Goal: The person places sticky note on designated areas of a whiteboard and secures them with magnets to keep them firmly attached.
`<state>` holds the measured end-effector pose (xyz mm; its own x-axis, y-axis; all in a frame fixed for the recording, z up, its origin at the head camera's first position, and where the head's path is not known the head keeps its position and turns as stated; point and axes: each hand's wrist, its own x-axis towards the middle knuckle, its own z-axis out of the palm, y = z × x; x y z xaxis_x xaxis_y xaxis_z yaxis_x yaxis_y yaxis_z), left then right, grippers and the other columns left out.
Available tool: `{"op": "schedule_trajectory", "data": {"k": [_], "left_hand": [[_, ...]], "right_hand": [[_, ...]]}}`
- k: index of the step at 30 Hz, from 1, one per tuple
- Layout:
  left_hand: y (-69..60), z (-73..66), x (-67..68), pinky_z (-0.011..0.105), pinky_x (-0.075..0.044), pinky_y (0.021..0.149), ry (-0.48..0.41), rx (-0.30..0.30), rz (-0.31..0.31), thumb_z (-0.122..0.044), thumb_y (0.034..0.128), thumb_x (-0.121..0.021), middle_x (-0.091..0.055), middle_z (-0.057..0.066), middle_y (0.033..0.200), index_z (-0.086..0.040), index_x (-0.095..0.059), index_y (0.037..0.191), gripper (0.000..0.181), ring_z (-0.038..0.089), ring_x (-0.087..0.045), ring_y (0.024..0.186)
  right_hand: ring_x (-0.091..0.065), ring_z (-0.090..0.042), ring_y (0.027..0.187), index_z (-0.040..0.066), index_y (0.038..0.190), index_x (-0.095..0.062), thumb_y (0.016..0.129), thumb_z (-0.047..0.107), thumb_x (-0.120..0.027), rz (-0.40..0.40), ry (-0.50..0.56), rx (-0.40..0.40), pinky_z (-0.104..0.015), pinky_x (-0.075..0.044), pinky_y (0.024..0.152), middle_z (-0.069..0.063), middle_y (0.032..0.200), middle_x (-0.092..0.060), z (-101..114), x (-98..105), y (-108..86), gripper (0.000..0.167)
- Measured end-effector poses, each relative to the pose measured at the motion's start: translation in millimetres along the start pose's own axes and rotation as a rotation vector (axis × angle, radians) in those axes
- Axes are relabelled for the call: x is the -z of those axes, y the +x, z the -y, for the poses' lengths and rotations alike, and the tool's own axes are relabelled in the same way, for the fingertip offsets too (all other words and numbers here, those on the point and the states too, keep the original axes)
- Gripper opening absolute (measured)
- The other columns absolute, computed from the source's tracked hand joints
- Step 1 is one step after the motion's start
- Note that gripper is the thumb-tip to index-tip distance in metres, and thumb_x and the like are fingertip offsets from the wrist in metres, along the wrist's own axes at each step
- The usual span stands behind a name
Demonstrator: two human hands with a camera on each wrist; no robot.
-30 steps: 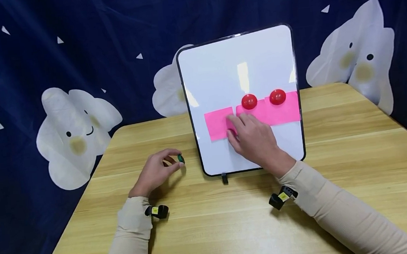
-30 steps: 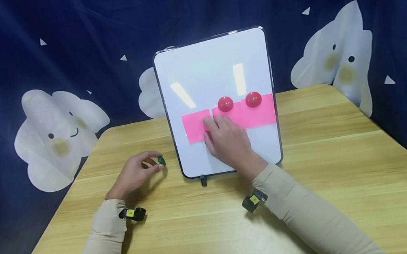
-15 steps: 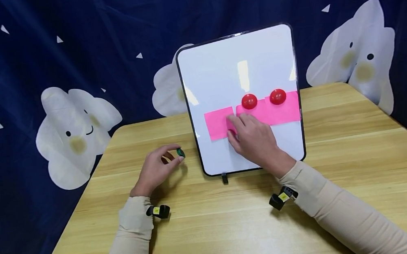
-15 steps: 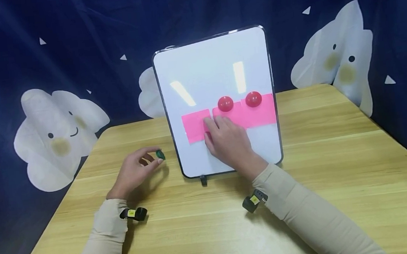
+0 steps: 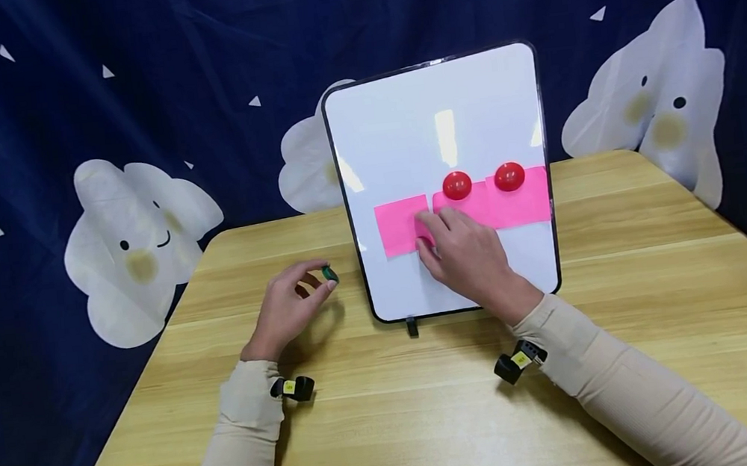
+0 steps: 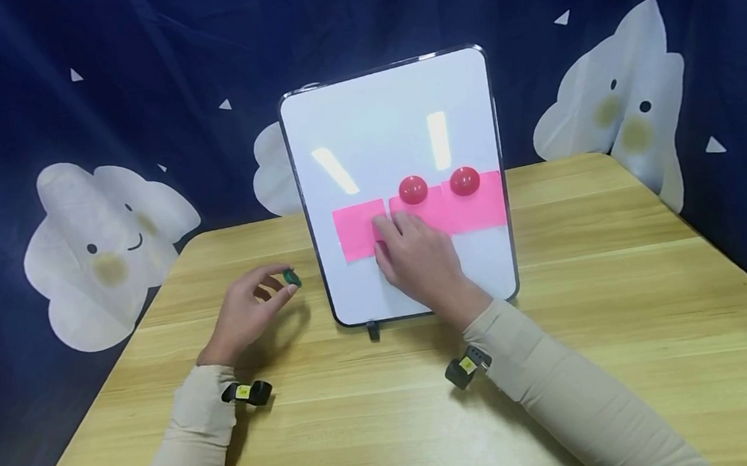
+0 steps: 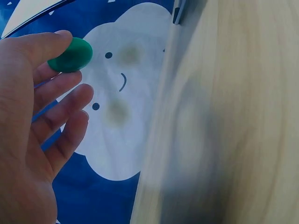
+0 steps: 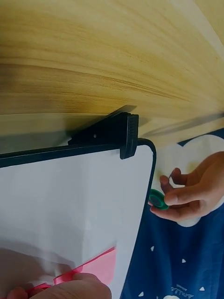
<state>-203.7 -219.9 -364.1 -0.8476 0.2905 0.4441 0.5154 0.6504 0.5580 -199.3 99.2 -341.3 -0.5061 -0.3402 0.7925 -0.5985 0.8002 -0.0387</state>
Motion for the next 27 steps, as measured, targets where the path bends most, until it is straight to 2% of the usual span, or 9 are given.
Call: {"op": "schedule_trajectory", "data": {"k": [11, 15, 20, 27], "left_hand": [[1.0, -5.2, -2.9, 0.041, -0.056, 0.069, -0.059, -0.025, -0.055, -0.024, 0.0925, -0.075, -0.068, -0.001, 0.105, -0.012, -0.069, 0.122, 0.032, 0.015, -0.065, 0.087], [1.5, -7.0, -3.1, 0.037, -0.055, 0.068, -0.079, -0.043, -0.069, -0.023, 0.0927, -0.075, -0.067, -0.001, 0.107, -0.013, -0.069, 0.122, 0.032, 0.017, -0.066, 0.088], [3.0, -11.7, -3.4, 0.028, -0.054, 0.068, -0.093, -0.07, -0.087, -0.023, 0.0926, -0.075, -0.067, -0.003, 0.11, -0.013, -0.069, 0.123, 0.032, 0.012, -0.065, 0.088], [4.7, -13.5, -1.1, 0.03, -0.054, 0.067, -0.111, -0.095, -0.115, -0.02, 0.0926, -0.074, -0.067, -0.003, 0.109, -0.014, -0.068, 0.124, 0.032, 0.013, -0.066, 0.088]], "right_hand": [[-0.049, -0.018, 0.059, 0.004, 0.117, -0.063, 0.083, 0.019, -0.078, -0.002, 0.015, 0.001, -0.029, -0.045, 0.046, -0.008, 0.078, -0.055, -1, 0, 1.1, 0.039], [-0.048, -0.017, 0.058, 0.004, 0.116, -0.063, 0.084, 0.018, -0.076, -0.007, 0.019, 0.008, -0.028, -0.043, 0.045, -0.008, 0.076, -0.053, -1, 0, 0.4, 0.037], [-0.047, -0.017, 0.057, 0.004, 0.116, -0.064, 0.086, 0.018, -0.075, -0.012, 0.021, 0.007, -0.028, -0.042, 0.044, -0.007, 0.076, -0.052, -2, 0, 0.3, 0.035], [-0.047, -0.017, 0.057, 0.005, 0.116, -0.064, 0.086, 0.018, -0.075, -0.014, 0.027, 0.005, -0.028, -0.041, 0.044, -0.007, 0.077, -0.052, -2, -1, 1.1, 0.034]]}}
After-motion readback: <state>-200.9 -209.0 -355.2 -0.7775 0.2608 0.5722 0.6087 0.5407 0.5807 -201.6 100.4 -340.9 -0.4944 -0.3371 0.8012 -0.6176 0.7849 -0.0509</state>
